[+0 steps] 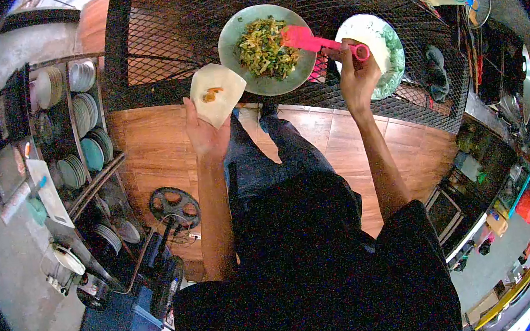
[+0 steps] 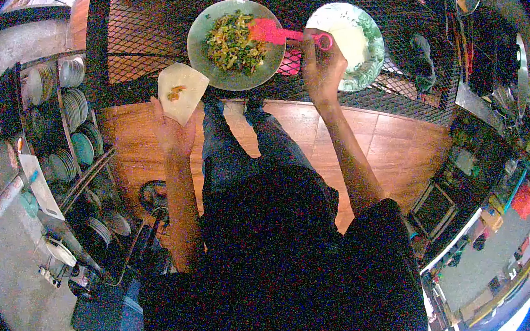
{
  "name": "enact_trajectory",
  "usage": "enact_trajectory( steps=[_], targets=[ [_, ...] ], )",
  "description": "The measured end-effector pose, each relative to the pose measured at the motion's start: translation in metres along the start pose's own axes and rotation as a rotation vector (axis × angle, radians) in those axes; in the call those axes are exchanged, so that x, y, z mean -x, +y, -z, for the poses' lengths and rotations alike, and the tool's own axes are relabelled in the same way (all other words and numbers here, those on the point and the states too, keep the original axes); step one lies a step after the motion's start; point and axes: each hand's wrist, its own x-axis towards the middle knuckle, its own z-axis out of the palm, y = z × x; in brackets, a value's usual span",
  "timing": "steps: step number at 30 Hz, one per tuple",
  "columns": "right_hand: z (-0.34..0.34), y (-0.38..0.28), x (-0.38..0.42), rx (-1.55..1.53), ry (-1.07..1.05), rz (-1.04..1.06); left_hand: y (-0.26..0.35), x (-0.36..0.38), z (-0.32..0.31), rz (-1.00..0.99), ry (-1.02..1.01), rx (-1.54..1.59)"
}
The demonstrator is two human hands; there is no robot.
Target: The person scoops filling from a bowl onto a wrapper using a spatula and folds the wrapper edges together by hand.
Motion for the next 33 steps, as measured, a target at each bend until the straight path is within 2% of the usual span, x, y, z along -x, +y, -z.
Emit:
enact_trajectory(
  steps=[2, 4, 7, 11, 15, 17, 18, 21, 24, 28, 33],
  targets=[
    [-0.007, 0.006, 0.003, -0.176, 0.039, -0.044, 0.001, 0.0, -0.002, 0.018, 0.005, 0.06],
    [-0.005, 0.013, 0.004, -0.105, 0.037, -0.015, 0.0, 0.001, -0.007, 0.021, 0.016, 0.051],
    [-0.003, 0.013, 0.005, -0.54, 0.054, -0.284, 0.0, 0.001, -0.007, 0.03, 0.03, 0.04],
    [0.005, 0.013, 0.004, -0.639, 0.042, -0.287, -0.003, 0.001, -0.004, 0.059, -0.004, 0.052],
    [0.01, 0.0, 0.002, -0.503, 0.025, -0.186, -0.005, 0.002, -0.006, 0.074, 0.028, 0.028],
    [0.009, 0.001, 0.004, -0.346, 0.011, -0.02, -0.008, -0.002, 0.001, 0.062, -0.013, -0.028],
    [0.009, -0.002, 0.005, -0.346, 0.013, -0.019, -0.009, -0.003, 0.0, 0.063, -0.015, -0.028],
    [0.005, -0.01, 0.01, 0.014, -0.035, 0.14, -0.009, -0.002, -0.001, 0.054, -0.012, -0.033],
    [-0.006, -0.011, 0.015, -0.038, -0.021, 0.151, -0.009, 0.0, -0.002, 0.056, 0.001, -0.066],
    [-0.016, -0.016, 0.018, -0.014, -0.051, 0.052, -0.008, 0.003, -0.006, 0.064, -0.003, -0.095],
    [-0.022, -0.015, 0.017, -0.082, -0.062, 0.122, -0.008, 0.007, -0.017, 0.088, 0.074, -0.011]
  ],
)
